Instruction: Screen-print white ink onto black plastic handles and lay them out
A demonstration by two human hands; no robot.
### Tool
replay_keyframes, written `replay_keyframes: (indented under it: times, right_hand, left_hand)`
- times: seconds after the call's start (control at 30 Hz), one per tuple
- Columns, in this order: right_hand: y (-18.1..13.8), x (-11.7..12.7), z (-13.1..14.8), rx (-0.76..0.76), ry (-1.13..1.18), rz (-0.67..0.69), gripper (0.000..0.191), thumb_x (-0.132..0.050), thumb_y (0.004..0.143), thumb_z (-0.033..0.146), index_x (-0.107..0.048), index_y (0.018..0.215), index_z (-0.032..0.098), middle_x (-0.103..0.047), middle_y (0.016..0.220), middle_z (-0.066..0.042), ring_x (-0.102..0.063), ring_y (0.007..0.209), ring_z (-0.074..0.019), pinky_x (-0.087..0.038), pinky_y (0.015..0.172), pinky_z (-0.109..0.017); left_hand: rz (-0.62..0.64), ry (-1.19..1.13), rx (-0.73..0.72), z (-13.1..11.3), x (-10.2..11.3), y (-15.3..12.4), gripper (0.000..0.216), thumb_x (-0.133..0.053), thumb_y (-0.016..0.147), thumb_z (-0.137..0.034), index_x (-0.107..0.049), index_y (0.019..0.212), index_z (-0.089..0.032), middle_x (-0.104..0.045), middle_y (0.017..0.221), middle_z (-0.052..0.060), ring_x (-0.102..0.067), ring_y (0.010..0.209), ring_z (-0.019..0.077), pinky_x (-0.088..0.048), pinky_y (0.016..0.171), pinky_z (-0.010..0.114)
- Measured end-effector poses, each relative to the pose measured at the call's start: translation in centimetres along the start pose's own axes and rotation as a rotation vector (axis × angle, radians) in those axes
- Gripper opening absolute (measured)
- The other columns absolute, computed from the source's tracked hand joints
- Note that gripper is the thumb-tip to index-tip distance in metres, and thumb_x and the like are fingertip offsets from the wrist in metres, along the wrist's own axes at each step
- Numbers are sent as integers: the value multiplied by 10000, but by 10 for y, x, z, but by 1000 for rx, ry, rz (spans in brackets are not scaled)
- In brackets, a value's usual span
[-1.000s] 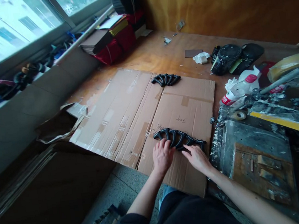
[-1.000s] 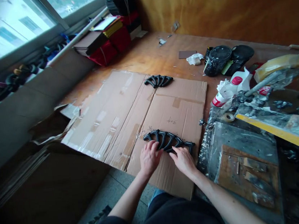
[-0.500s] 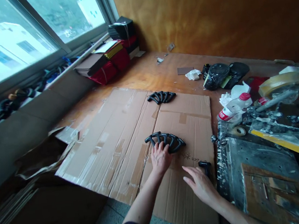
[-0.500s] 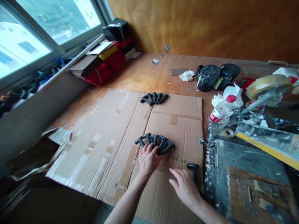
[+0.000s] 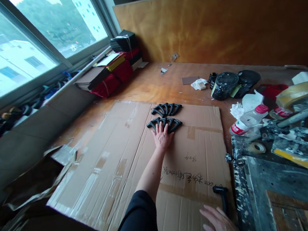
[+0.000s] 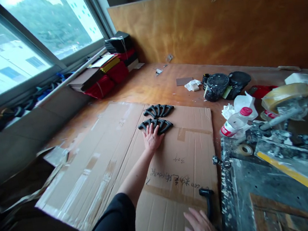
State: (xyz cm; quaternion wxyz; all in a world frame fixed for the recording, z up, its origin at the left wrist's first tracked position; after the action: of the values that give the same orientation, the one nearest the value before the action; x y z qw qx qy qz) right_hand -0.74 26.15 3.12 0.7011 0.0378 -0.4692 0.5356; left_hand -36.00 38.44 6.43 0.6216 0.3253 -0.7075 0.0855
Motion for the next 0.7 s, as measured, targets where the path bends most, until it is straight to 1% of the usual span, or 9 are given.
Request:
replay_keyframes:
  times: [0.07,0.1,0.17,0.27,0.37,0.43,0.57,0.63,0.7]
  right_hand:
    - [4,-10,0,34,-20,51,460,-528,851,248,-625,1300,224,-549,1381,-100,-534,1255,-302,-419,1086,-438]
    - [6,-14,0,49,-26,69,461,-536,845,247,-628,1297,236,-551,1378,-94,-536,1254,-302,-423,1085,-434]
    - [8,-19,0,64,-26,78,450,-542,844,252,-638,1284,261,-565,1364,-77,-538,1252,-299,-424,1087,-430]
    - [7,-15,0,64,0,55,422,-534,862,282,-650,1268,268,-580,1351,-68,-538,1253,-297,-422,1088,-438]
    - [2,-1,6,77,45,1,393,-517,887,284,-659,1253,260,-606,1324,-75,-554,1236,-278,-413,1092,-434]
    - [-4,12,11,88,78,-59,369,-517,895,258,-667,1232,261,-632,1289,-70,-572,1207,-256,-417,1082,-418]
    - [-29,40,19,111,147,-204,321,-527,908,208,-680,1188,250,-672,1201,-48,-597,1126,-209,-425,1044,-371]
    - [-46,54,15,119,173,-283,289,-561,898,195,-693,1152,241,-691,1149,-36,-601,1088,-193,-428,1021,-341]
    - [-68,70,1,117,180,-382,256,-592,889,202,-705,1117,234,-705,1108,-24,-601,1063,-181,-430,999,-315]
  left_hand:
    - [-93,-14,1,1,-1,-16,623,-539,875,-479,-426,1447,-260,-261,1587,126,-167,1467,359,-151,1136,647]
    - [-125,-28,11,2,-1,-25,631,-531,883,-464,-403,1461,-244,-232,1595,139,-139,1478,353,-139,1141,645]
    - [-155,-67,43,4,-1,-43,630,-521,893,-439,-392,1463,-203,-226,1593,163,-131,1484,338,-172,1151,614]
    - [-163,-112,78,4,1,-73,596,-491,915,-405,-395,1449,-157,-256,1579,179,-140,1486,316,-238,1154,565]
    - [-173,-118,96,1,6,-105,558,-449,939,-385,-401,1429,-122,-299,1558,191,-148,1486,302,-258,1157,539]
    - [-179,-116,94,-3,9,-125,543,-443,943,-384,-409,1415,-119,-321,1546,195,-162,1482,302,-259,1157,537]
    - [-176,-147,60,-15,12,-163,536,-449,937,-406,-442,1378,-103,-356,1519,224,-200,1470,319,-246,1153,549]
    - [-173,-176,52,-20,12,-179,542,-442,933,-423,-453,1367,-99,-342,1522,235,-203,1469,325,-240,1152,549]
    - [-164,-202,54,-25,10,-191,561,-435,924,-445,-459,1362,-96,-326,1528,242,-202,1469,323,-249,1150,536]
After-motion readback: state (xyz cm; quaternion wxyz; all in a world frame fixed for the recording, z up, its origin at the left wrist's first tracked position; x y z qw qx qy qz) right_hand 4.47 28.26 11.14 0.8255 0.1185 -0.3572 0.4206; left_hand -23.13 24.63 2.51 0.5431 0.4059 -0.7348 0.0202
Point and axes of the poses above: each hand's wrist, its own y-axis towards the middle knuckle, its own x-axis out of the back of the hand, z = x × y, the point moved 5 cm from there along y, towards the middle knuckle
